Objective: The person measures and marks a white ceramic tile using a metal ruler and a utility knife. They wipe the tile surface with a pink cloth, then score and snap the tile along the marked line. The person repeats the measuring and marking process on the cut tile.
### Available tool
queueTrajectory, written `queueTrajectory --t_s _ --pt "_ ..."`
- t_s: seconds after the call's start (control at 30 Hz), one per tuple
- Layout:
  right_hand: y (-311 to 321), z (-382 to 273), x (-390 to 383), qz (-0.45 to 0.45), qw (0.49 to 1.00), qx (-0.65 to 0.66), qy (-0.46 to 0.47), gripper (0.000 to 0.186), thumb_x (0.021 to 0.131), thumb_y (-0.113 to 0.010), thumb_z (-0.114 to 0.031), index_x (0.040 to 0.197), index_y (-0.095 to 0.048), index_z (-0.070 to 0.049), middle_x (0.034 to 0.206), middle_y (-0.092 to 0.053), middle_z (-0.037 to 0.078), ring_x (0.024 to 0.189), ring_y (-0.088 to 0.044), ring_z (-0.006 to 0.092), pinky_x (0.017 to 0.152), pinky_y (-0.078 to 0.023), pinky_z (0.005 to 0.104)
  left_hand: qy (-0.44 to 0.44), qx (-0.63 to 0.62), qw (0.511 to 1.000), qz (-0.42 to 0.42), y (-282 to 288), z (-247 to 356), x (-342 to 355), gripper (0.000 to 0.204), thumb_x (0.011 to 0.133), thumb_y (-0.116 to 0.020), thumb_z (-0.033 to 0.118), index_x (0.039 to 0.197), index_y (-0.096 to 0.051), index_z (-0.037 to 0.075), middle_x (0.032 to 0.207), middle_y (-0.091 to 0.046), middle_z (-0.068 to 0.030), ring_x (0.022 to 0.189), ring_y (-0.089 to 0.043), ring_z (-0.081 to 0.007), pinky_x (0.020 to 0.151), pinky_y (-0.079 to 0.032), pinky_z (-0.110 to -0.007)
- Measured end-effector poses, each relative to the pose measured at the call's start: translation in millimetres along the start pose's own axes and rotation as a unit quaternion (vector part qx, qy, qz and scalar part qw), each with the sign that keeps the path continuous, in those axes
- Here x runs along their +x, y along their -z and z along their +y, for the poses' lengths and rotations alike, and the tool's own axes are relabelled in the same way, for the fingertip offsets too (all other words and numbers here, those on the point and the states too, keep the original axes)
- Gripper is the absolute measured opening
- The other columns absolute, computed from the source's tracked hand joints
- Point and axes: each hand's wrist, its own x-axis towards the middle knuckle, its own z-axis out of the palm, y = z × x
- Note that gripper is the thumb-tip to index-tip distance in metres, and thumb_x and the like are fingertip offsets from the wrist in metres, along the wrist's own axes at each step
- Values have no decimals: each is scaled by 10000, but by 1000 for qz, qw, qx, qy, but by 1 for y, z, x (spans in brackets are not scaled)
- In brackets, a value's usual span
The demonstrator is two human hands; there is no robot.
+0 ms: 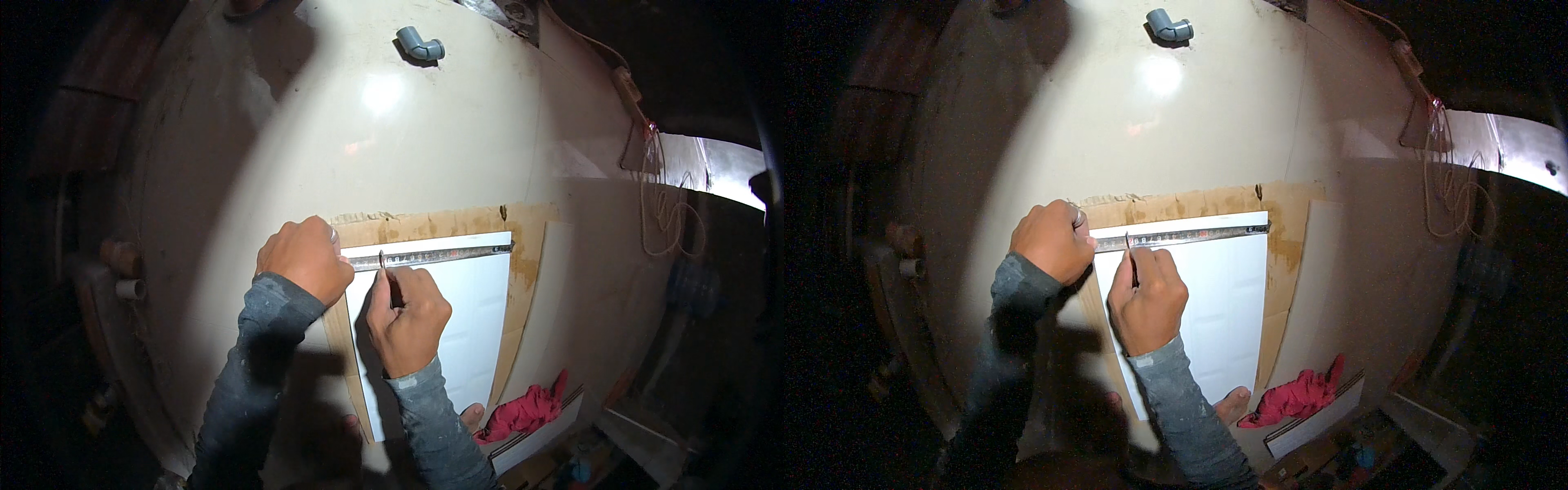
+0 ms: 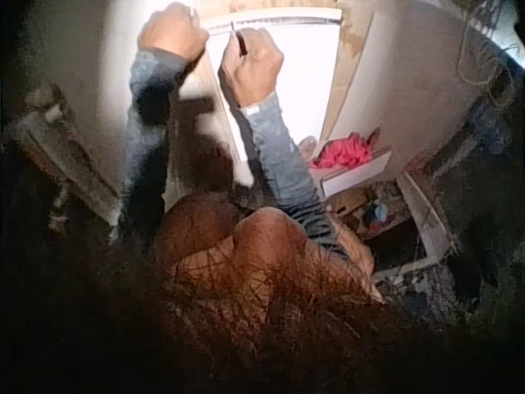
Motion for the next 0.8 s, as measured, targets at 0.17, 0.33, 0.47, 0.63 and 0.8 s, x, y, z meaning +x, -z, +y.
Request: queueTrajectory --t_s 0.17,0.33,0.47,0.63,0.8 --pt "-1 -2 -1 0 1000 -6 1 49 861 -730 2 881 -710 42 746 -650 190 618 -650 323 565 -499 387 19 -1 1000 6 2 2 -2 257 862 -741 190 1006 -772 -19 925 -757 -241 870 -749 -393 859 -597 -462" --pt "0 -2 -2 5 1000 -1 2 45 861 -730 2 879 -712 38 743 -647 188 619 -647 321 571 -498 388 18 2 1000 -3 4 4 -1 265 858 -745 187 1025 -773 -16 934 -760 -232 897 -751 -384 881 -592 -460" --pt "0 -1 -2 -6 1000 -5 -11 45 860 -731 2 876 -711 39 744 -650 189 622 -650 325 574 -498 388 19 8 1000 -8 -1 3 0 276 852 -754 186 1039 -776 -16 930 -762 -227 894 -753 -380 885 -594 -457" --pt "-1 2 -2 3 1000 -3 3 48 858 -732 0 869 -710 41 740 -651 188 617 -649 327 571 -499 393 20 0 999 39 -7 2 -1 188 823 -790 193 891 -757 21 858 -736 -224 873 -728 -404 822 -580 -473" --pt "-2 5 0 4 1000 -3 4 47 856 -733 -1 864 -710 40 733 -645 190 613 -645 337 573 -503 394 18 8 999 43 -9 1 1 193 823 -782 195 910 -759 24 852 -738 -225 843 -728 -413 827 -581 -479"
